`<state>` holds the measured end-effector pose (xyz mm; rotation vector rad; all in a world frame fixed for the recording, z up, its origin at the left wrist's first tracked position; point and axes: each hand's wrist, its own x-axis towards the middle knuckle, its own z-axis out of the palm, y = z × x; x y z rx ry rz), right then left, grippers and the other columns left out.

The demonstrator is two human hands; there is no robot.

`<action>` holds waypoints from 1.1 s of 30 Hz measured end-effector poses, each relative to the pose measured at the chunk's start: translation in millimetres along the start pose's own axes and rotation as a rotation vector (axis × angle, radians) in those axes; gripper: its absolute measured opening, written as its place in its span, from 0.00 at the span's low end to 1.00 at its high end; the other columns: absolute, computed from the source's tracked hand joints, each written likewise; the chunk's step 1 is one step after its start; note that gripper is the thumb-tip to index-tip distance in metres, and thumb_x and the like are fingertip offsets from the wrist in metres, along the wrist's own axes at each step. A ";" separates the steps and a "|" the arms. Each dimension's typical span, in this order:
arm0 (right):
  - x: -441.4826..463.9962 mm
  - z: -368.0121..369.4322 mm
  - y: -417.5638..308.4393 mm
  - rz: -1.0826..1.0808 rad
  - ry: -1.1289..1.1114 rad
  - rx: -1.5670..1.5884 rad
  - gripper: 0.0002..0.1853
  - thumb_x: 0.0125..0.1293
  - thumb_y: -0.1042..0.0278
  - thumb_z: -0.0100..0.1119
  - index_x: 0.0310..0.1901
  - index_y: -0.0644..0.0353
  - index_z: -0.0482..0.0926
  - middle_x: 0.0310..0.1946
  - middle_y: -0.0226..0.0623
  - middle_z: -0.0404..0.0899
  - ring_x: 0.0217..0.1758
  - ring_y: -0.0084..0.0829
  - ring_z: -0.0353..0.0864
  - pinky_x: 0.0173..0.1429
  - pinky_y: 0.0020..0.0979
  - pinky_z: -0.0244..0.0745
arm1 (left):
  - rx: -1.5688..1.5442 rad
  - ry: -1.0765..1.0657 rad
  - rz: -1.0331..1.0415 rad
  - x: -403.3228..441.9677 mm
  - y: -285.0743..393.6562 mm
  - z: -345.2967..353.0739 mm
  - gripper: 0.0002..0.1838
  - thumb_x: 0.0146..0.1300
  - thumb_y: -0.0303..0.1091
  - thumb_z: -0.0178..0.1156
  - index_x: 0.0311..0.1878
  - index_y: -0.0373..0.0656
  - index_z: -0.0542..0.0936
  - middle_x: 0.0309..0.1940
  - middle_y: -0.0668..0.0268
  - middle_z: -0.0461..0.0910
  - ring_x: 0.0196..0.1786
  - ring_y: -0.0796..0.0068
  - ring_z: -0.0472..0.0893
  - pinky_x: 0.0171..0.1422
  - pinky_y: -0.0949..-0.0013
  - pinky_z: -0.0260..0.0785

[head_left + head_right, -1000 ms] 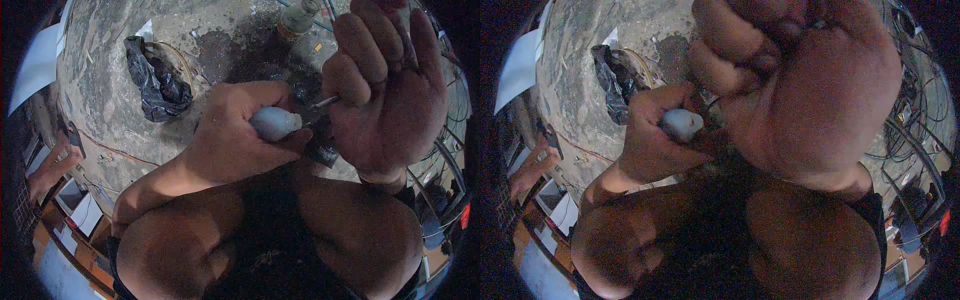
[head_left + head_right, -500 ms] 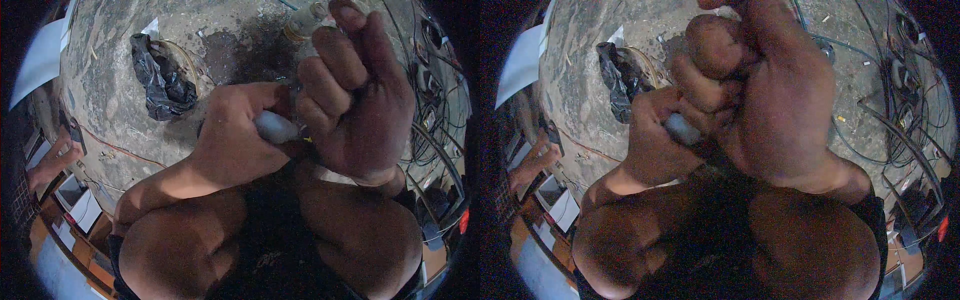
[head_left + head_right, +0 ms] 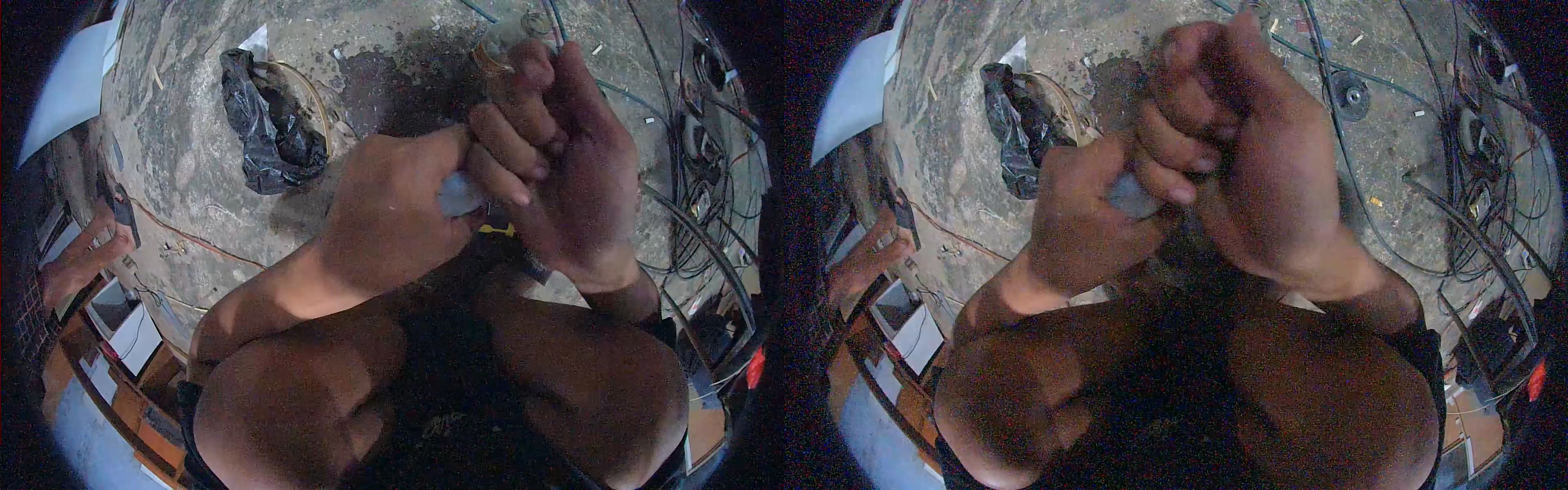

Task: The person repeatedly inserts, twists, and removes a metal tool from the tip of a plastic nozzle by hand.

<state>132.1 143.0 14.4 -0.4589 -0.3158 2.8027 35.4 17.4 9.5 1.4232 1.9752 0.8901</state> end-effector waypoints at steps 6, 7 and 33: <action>-6.3 -44.8 3.2 0.102 0.000 0.057 0.28 0.76 0.40 0.29 0.30 0.55 0.68 0.15 0.22 0.52 0.17 0.22 0.55 0.21 0.28 0.58 | 0.411 -0.278 0.026 0.4 -7.6 6.5 0.12 0.50 0.32 0.65 0.37 0.41 0.76 0.26 0.57 0.81 0.31 0.53 0.84 0.32 0.51 0.75; -8.3 -53.4 7.8 0.103 0.002 0.069 0.28 0.76 0.40 0.30 0.29 0.55 0.67 0.15 0.22 0.52 0.16 0.22 0.55 0.21 0.28 0.58 | 0.449 -0.291 0.032 -0.3 -7.5 7.5 0.09 0.52 0.32 0.62 0.35 0.42 0.77 0.25 0.57 0.82 0.30 0.55 0.84 0.32 0.53 0.76; -20.7 -64.2 24.5 -0.506 -0.344 -1.352 0.25 0.76 0.52 0.39 0.37 0.67 0.78 0.34 0.47 0.78 0.40 0.47 0.78 0.46 0.40 0.74 | 0.495 -0.600 0.119 -14.2 -25.5 7.3 0.14 0.53 0.44 0.64 0.33 0.42 0.83 0.27 0.55 0.82 0.31 0.50 0.82 0.33 0.49 0.72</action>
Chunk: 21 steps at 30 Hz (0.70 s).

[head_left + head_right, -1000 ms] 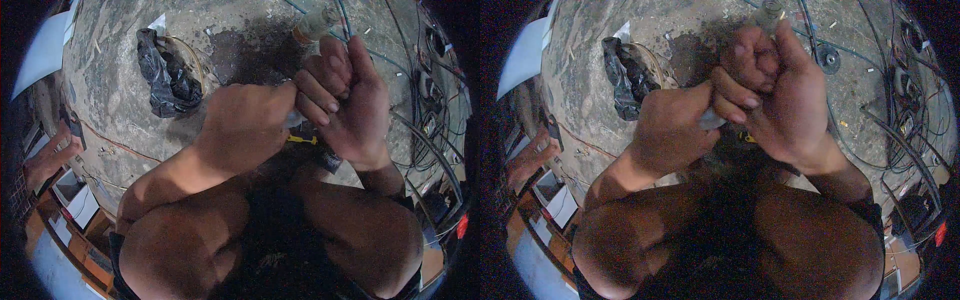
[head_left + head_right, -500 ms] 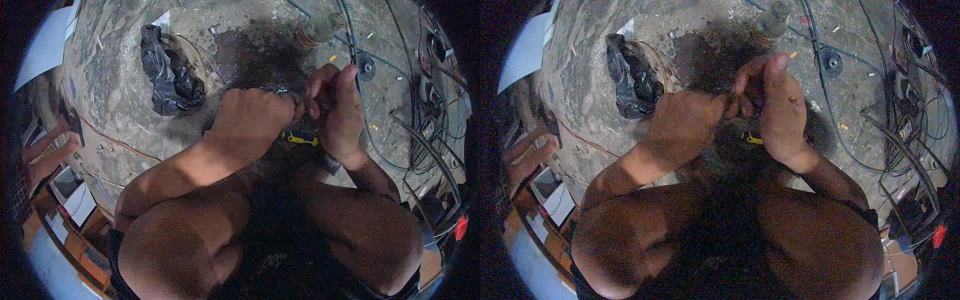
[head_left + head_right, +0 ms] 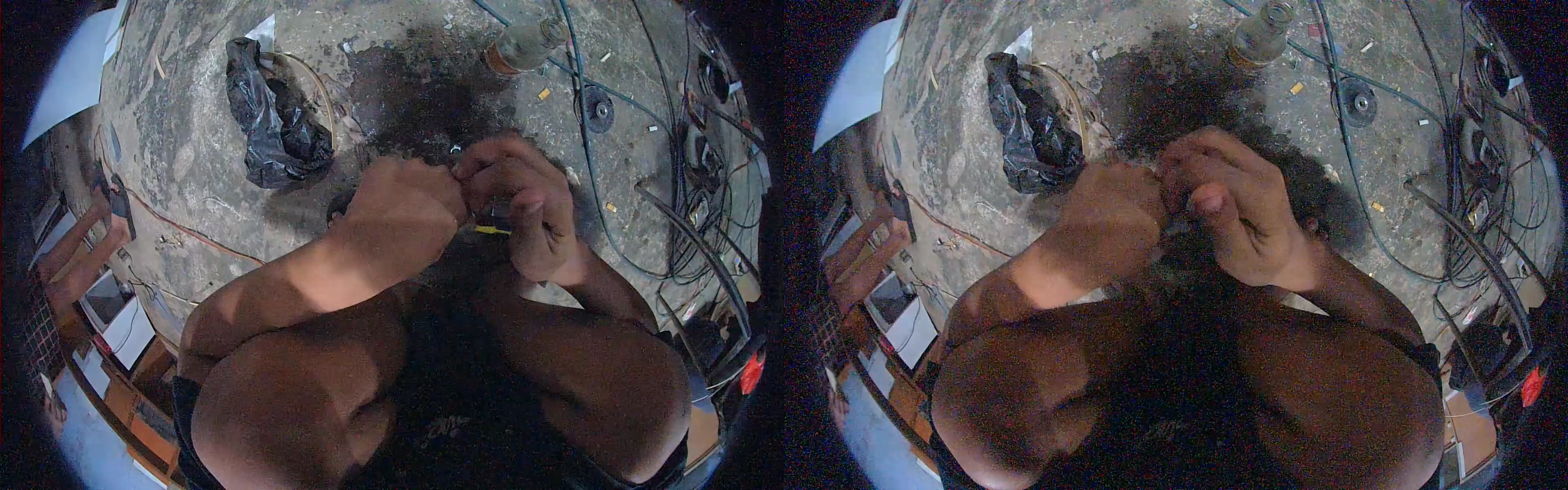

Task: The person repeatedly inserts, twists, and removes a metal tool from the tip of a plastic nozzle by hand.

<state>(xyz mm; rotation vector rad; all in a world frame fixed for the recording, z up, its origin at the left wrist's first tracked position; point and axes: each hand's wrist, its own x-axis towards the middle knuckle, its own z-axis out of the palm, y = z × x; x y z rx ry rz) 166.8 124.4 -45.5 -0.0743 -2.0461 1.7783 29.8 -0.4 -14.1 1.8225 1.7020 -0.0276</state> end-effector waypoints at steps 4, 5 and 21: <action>-2.4 0.9 -2.2 0.048 0.003 -0.104 0.24 0.74 0.51 0.43 0.41 0.67 0.79 0.34 0.48 0.77 0.36 0.47 0.79 0.42 0.40 0.75 | -0.273 0.072 0.083 -7.8 7.6 10.7 0.25 0.54 0.58 0.65 0.34 0.40 0.82 0.29 0.53 0.82 0.36 0.47 0.82 0.39 0.51 0.74; 0.2 0.5 -4.5 0.067 0.011 -0.124 0.24 0.74 0.51 0.45 0.42 0.67 0.79 0.34 0.49 0.77 0.35 0.47 0.79 0.41 0.39 0.76 | -0.342 0.059 0.090 -8.3 10.6 13.6 0.26 0.54 0.58 0.65 0.34 0.40 0.82 0.29 0.53 0.82 0.38 0.48 0.82 0.41 0.52 0.74; 4.9 -6.3 -29.3 0.519 -0.093 0.110 0.31 0.76 0.44 0.39 0.34 0.66 0.80 0.28 0.39 0.80 0.32 0.27 0.79 0.38 0.30 0.72 | -0.681 -0.128 0.263 0.6 14.0 -0.3 0.27 0.51 0.60 0.69 0.34 0.43 0.79 0.31 0.60 0.81 0.39 0.53 0.80 0.54 0.53 0.70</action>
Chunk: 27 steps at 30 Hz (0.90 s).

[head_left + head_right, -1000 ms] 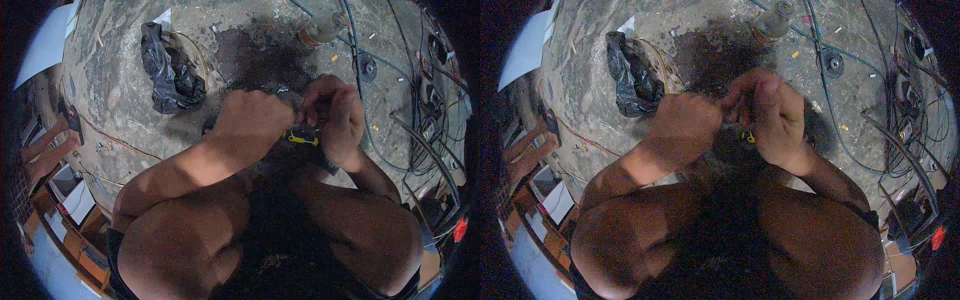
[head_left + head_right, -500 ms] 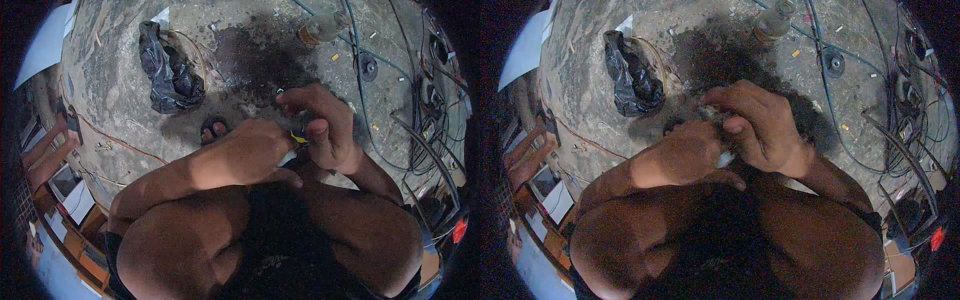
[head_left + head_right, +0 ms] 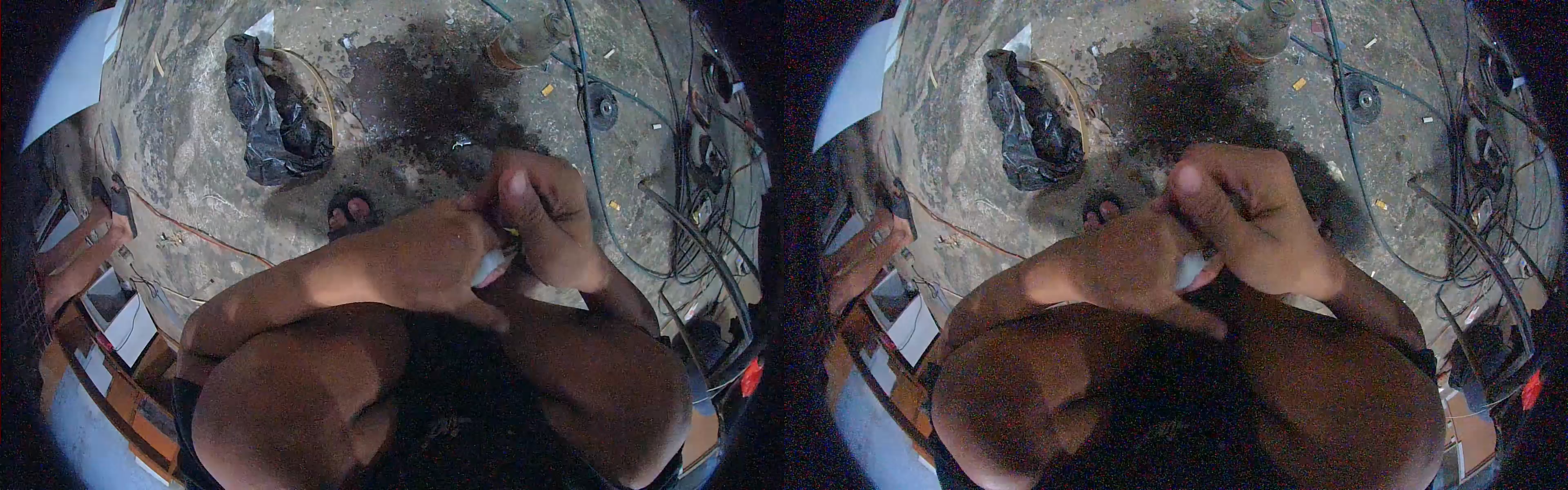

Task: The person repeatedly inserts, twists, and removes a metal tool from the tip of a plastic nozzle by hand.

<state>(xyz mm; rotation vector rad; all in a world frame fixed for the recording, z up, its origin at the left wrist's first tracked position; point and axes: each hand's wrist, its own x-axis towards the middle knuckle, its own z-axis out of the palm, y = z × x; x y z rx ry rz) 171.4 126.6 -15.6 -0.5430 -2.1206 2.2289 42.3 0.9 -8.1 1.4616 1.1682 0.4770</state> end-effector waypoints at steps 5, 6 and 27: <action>1.8 -0.1 5.5 -0.038 0.005 0.010 0.25 0.78 0.52 0.36 0.37 0.64 0.77 0.32 0.35 0.79 0.35 0.23 0.77 0.44 0.27 0.71 | 0.130 0.265 0.056 2.2 -16.7 17.8 0.22 0.55 0.51 0.67 0.35 0.38 0.79 0.31 0.51 0.81 0.41 0.45 0.81 0.52 0.51 0.71; 1.7 0.7 4.0 0.007 0.000 0.060 0.26 0.78 0.50 0.35 0.37 0.64 0.77 0.32 0.34 0.79 0.35 0.23 0.76 0.44 0.26 0.71 | 0.114 0.316 0.095 2.7 -16.5 17.6 0.21 0.55 0.47 0.68 0.35 0.35 0.79 0.31 0.49 0.80 0.40 0.45 0.81 0.47 0.52 0.73; 14.2 -1.3 -3.3 -0.128 -0.073 0.348 0.22 0.73 0.47 0.46 0.40 0.61 0.75 0.36 0.33 0.73 0.45 0.28 0.71 0.54 0.32 0.65 | 0.415 0.330 -0.094 4.9 -0.1 -8.4 0.18 0.59 0.51 0.59 0.31 0.44 0.84 0.24 0.54 0.82 0.28 0.51 0.84 0.35 0.52 0.78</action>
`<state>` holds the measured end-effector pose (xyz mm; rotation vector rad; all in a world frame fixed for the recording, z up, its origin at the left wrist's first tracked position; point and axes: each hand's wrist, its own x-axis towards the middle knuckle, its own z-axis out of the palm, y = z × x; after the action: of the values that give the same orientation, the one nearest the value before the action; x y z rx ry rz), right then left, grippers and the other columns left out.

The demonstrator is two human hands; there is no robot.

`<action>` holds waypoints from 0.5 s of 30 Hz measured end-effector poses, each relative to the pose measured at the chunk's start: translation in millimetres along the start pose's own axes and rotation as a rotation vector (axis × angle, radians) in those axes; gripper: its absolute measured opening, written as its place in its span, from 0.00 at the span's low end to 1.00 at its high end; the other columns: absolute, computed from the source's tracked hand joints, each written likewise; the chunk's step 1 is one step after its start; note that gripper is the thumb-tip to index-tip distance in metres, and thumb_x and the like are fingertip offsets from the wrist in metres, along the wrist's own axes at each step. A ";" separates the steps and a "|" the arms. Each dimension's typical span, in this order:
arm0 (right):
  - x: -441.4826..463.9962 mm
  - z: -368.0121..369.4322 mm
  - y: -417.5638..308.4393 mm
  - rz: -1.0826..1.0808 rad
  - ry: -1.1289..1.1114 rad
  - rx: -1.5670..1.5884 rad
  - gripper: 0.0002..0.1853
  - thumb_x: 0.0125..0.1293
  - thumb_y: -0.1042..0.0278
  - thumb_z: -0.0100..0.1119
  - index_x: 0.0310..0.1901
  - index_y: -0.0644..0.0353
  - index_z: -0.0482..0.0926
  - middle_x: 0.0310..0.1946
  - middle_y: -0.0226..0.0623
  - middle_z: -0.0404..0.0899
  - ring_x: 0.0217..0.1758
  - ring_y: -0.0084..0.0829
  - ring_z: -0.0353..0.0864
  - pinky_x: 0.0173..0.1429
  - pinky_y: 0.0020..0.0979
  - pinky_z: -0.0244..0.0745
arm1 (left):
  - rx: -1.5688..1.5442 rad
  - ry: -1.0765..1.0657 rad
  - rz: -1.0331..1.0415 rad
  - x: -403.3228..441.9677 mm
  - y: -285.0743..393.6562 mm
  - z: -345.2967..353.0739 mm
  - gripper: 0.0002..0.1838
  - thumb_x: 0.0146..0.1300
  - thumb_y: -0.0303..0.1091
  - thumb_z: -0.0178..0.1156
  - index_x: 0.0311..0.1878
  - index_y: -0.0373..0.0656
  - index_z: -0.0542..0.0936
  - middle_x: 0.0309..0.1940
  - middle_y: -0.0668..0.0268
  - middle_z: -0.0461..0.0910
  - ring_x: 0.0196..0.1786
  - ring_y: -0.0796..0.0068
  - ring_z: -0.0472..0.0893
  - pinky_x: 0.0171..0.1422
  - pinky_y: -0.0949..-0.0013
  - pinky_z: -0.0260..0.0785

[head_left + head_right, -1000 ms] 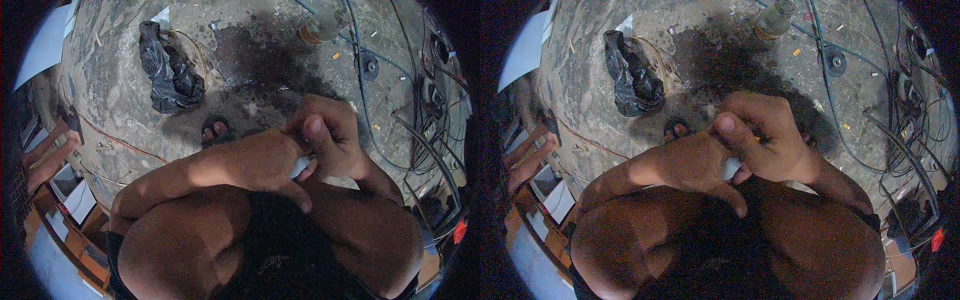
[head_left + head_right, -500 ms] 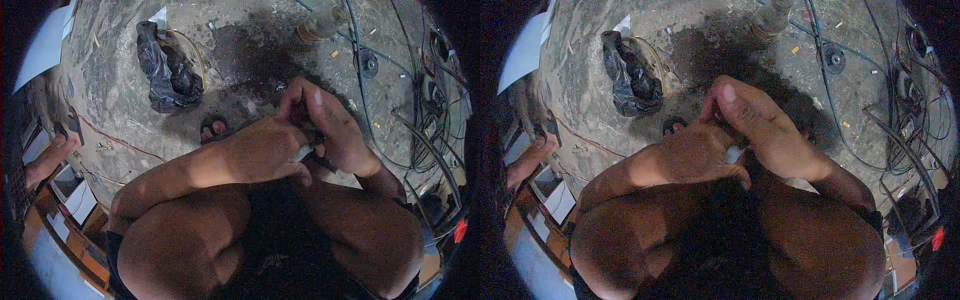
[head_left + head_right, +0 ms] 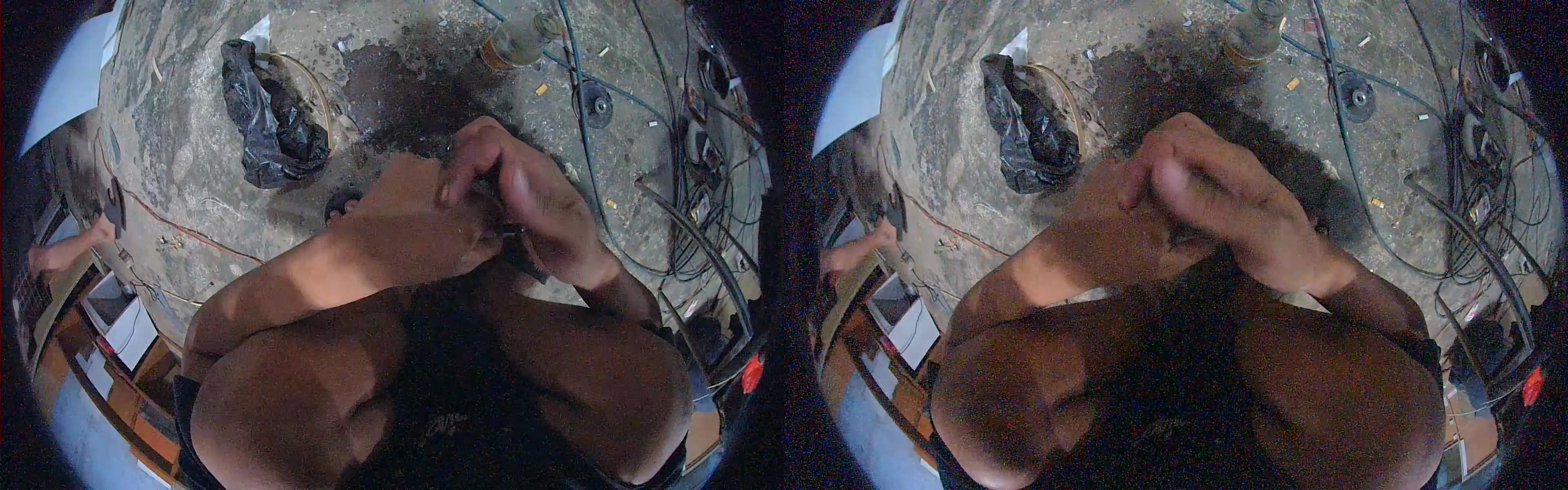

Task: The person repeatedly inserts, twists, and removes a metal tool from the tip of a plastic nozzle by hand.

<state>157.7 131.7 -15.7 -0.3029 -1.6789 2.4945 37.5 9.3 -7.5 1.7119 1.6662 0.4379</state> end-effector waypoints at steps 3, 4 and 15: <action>-3.2 -3.2 6.7 -0.263 -0.016 -0.203 0.20 0.69 0.47 0.52 0.36 0.60 0.73 0.34 0.34 0.71 0.43 0.31 0.69 0.55 0.37 0.63 | 0.047 -0.050 0.015 5.1 -0.8 -10.5 0.13 0.56 0.44 0.59 0.30 0.45 0.84 0.25 0.56 0.83 0.27 0.53 0.84 0.33 0.52 0.78; -3.2 -2.2 7.8 -0.295 0.004 -0.163 0.18 0.68 0.49 0.55 0.35 0.59 0.73 0.33 0.34 0.71 0.43 0.31 0.69 0.54 0.37 0.63 | 0.050 -0.070 0.015 5.9 -0.2 -13.9 0.12 0.55 0.42 0.59 0.30 0.45 0.84 0.25 0.56 0.83 0.27 0.53 0.84 0.33 0.52 0.78; -11.3 -3.9 -2.1 -0.114 0.310 -0.247 0.10 0.65 0.64 0.61 0.39 0.63 0.77 0.34 0.35 0.77 0.34 0.28 0.75 0.41 0.27 0.71 | 0.231 -0.013 -0.084 0.9 -5.8 -13.9 0.10 0.50 0.41 0.65 0.33 0.48 0.83 0.24 0.61 0.82 0.29 0.59 0.84 0.31 0.56 0.76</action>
<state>169.6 133.6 -14.0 -0.5676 -1.8111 2.0367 24.1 13.2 -1.9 1.7951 1.8303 0.2001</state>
